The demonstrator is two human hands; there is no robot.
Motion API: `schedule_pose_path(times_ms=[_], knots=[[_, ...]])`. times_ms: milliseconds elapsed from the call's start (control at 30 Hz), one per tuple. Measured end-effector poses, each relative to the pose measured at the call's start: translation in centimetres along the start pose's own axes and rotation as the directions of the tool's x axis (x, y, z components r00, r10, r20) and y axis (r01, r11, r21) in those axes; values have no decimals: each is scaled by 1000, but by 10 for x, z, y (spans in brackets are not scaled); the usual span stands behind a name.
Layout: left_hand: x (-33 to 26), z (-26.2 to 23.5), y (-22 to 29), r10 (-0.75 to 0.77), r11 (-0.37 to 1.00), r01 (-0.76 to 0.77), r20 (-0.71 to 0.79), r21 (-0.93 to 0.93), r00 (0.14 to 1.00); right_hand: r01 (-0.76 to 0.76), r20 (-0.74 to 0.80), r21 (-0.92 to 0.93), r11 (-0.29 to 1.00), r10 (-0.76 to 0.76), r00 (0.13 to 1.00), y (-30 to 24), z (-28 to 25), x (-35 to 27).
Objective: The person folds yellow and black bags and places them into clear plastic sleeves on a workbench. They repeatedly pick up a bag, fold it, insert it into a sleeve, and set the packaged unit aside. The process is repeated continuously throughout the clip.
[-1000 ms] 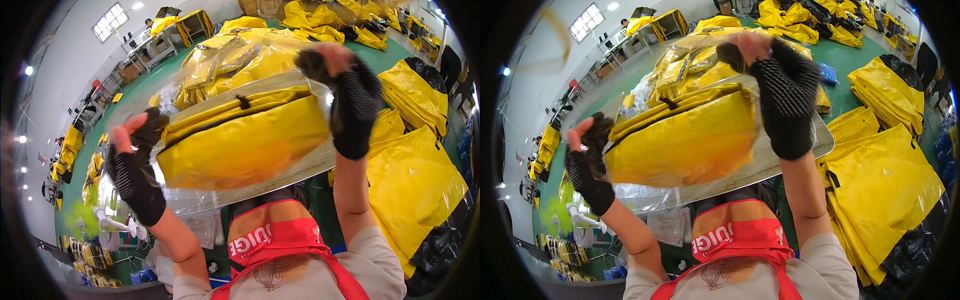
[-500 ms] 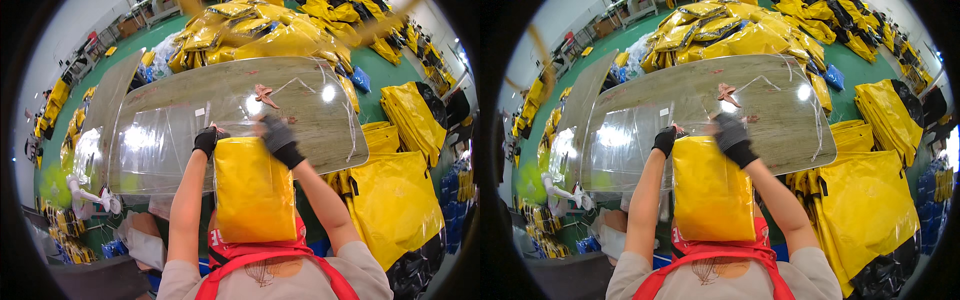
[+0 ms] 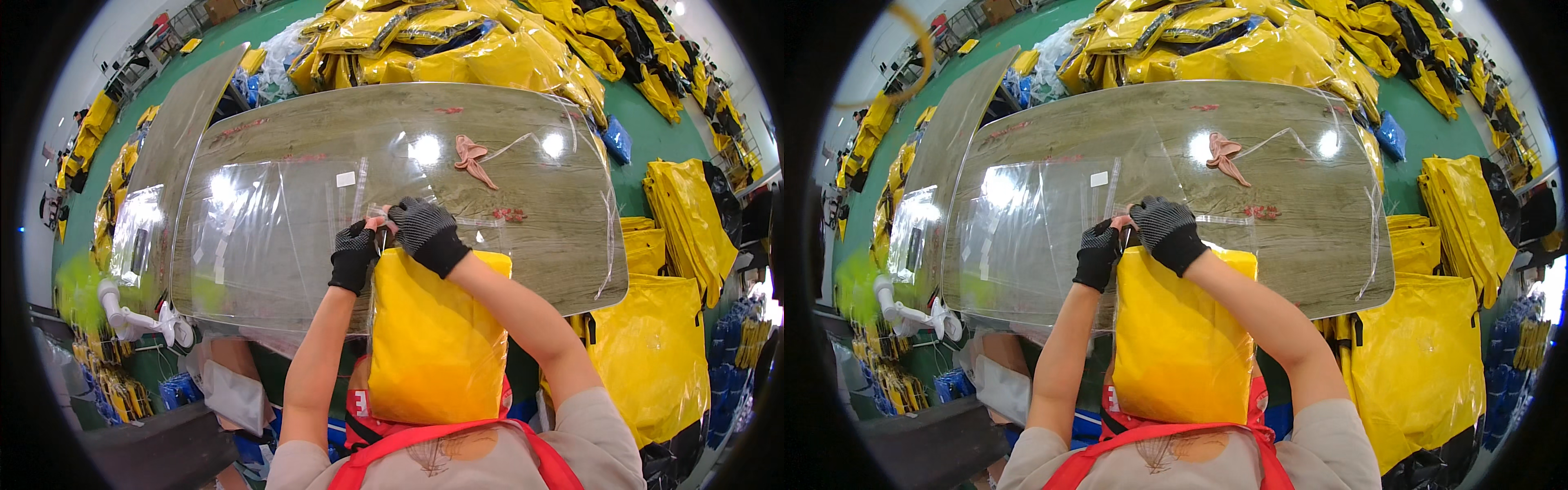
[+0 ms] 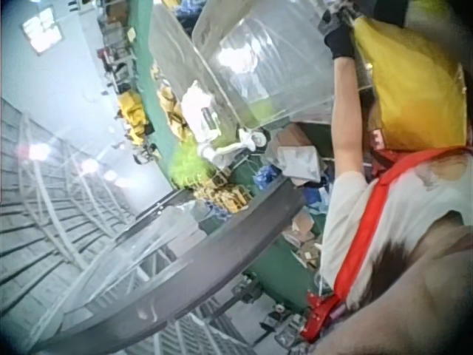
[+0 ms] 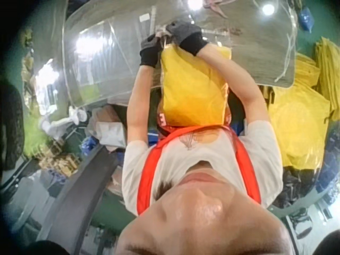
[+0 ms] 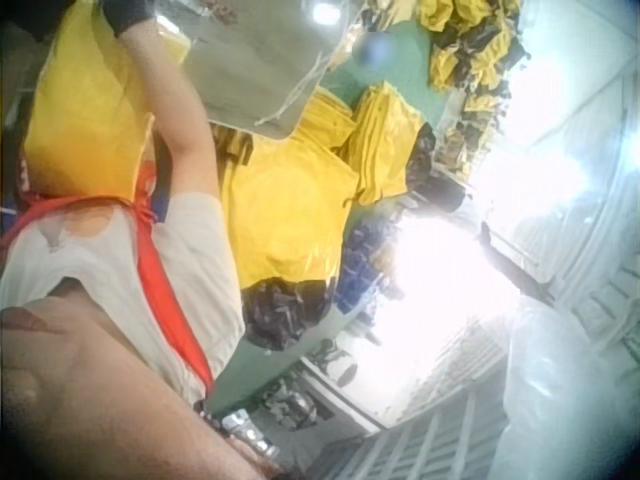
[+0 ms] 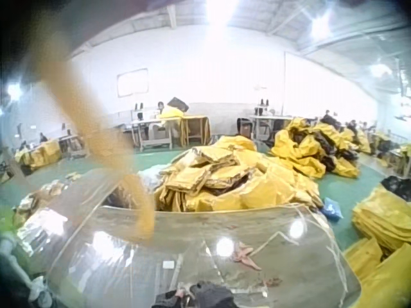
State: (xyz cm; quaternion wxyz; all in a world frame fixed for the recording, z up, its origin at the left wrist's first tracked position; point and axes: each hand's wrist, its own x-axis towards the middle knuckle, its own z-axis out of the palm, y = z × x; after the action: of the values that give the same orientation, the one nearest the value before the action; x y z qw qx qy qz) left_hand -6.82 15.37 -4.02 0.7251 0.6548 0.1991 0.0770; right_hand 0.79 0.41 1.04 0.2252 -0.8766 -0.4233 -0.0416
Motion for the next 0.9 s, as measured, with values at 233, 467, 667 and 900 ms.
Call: schedule_pose_path(times_ms=[233,467,667,900], knots=[[-27,10,37,157,987,-156,-15,38,987,241,116,-25,970,-236,965,2,-14,41],[-94,21,116,115,992,-124,-223,-26,968,-198,-730,-164,966,16,683,213,-185,31],[-126,12,125,341,920,-383,-318,-80,885,-105,-153,890,444,506,849,137,-204,-88],[-152,-12,167,376,910,-326,-179,255,909,-317,198,760,568,263,944,24,-219,-121]])
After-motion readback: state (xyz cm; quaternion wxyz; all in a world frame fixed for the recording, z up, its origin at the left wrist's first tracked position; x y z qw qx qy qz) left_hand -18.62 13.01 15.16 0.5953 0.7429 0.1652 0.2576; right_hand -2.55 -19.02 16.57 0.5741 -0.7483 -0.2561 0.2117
